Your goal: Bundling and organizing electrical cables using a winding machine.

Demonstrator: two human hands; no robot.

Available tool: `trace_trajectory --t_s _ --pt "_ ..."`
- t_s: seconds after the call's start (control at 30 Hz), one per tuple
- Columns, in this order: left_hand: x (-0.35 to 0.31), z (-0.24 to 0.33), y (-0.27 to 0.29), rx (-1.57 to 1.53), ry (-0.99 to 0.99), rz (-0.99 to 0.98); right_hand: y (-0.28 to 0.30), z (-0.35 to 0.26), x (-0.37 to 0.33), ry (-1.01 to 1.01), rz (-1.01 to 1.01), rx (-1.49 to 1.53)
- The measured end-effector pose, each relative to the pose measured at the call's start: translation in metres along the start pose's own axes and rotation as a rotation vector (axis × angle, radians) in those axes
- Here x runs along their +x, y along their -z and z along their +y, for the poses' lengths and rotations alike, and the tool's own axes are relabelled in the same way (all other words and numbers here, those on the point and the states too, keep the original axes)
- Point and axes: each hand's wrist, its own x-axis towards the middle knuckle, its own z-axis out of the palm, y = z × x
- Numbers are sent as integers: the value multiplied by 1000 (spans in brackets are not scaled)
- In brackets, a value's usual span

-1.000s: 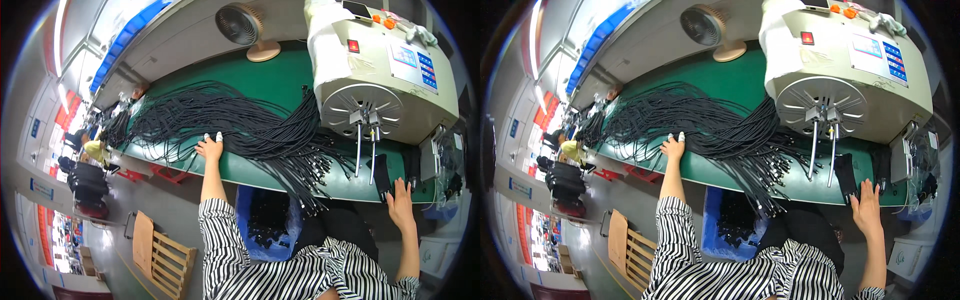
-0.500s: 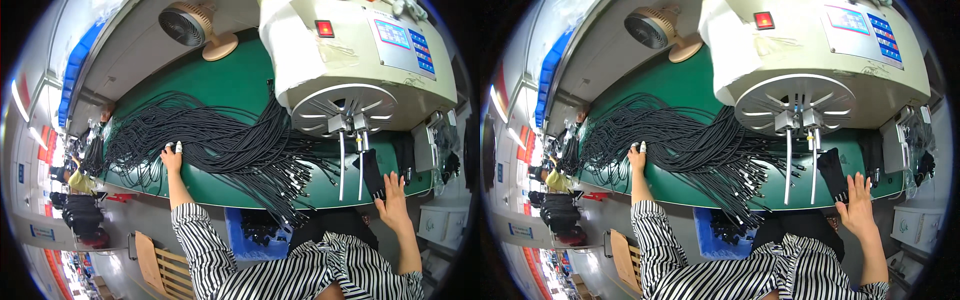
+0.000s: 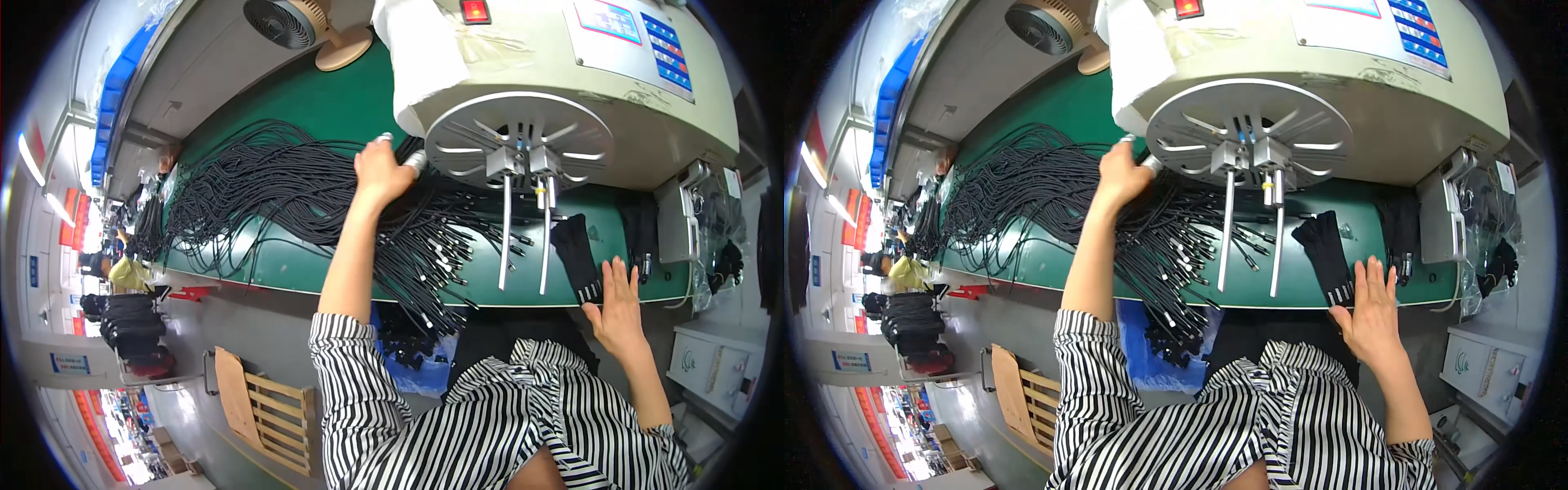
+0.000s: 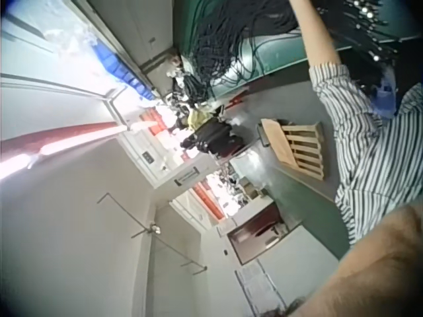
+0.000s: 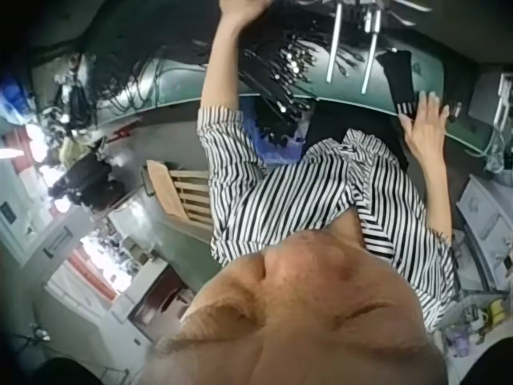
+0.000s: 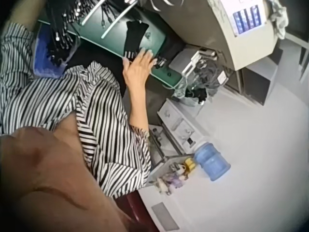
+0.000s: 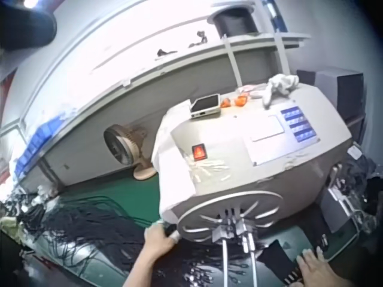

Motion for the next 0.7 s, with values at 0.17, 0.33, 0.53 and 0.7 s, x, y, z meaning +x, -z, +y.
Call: trace_trajectory --t_s 0.17,0.33,0.53,0.7 --pt "26 3 -39 130 179 -320 -7 -6 -2 30 34 -94" --pt "33 23 -44 84 216 -87 -19 3 -8 54 111 -74" --pt "35 20 -48 -90 235 33 -23 2 -9 36 124 -56" --pt "32 -25 -3 -331 358 339 -24 0 -11 88 131 -34"
